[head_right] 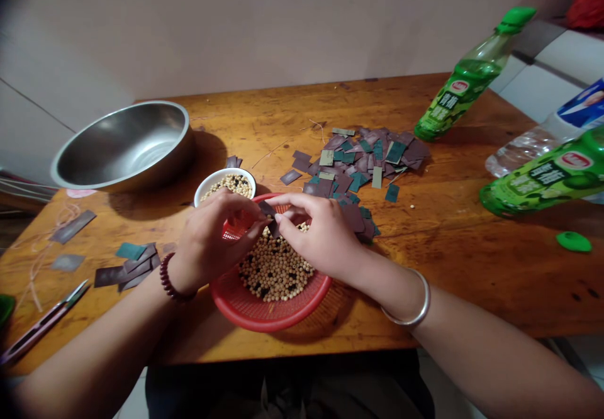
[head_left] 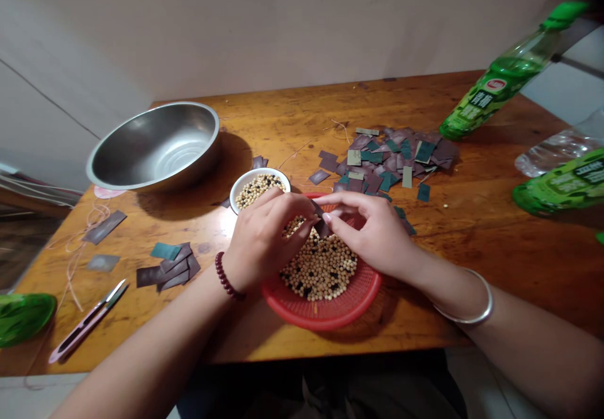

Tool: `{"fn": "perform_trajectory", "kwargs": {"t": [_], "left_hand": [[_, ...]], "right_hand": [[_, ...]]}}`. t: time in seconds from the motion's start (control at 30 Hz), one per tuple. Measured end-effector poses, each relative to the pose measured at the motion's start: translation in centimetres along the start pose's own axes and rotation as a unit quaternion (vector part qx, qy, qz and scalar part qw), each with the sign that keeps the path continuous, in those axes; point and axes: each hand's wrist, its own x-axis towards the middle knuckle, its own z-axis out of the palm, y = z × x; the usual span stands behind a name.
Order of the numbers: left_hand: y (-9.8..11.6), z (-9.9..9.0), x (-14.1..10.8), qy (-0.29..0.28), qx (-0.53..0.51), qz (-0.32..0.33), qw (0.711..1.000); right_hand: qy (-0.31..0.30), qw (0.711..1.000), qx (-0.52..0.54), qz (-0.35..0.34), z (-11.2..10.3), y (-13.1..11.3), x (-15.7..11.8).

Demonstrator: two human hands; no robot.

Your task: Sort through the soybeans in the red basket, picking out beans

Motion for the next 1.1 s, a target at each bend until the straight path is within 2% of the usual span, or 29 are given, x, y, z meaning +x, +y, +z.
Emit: {"fn": "perform_trajectory", "kwargs": {"t": [0.8,1.1], "left_hand": [[-0.03,0.01,-0.1,-0.005,0.012,-0.015,1.0],[-0.09,0.12,-0.1,0.036,-0.004,-0.002,0.999]], "right_hand": [[-0.011,1.0,-0.011,-0.002,-0.04,0.06,-0.01],[-0.011,1.0,-0.009,0.004,-0.06,0.07,0.0]]}}
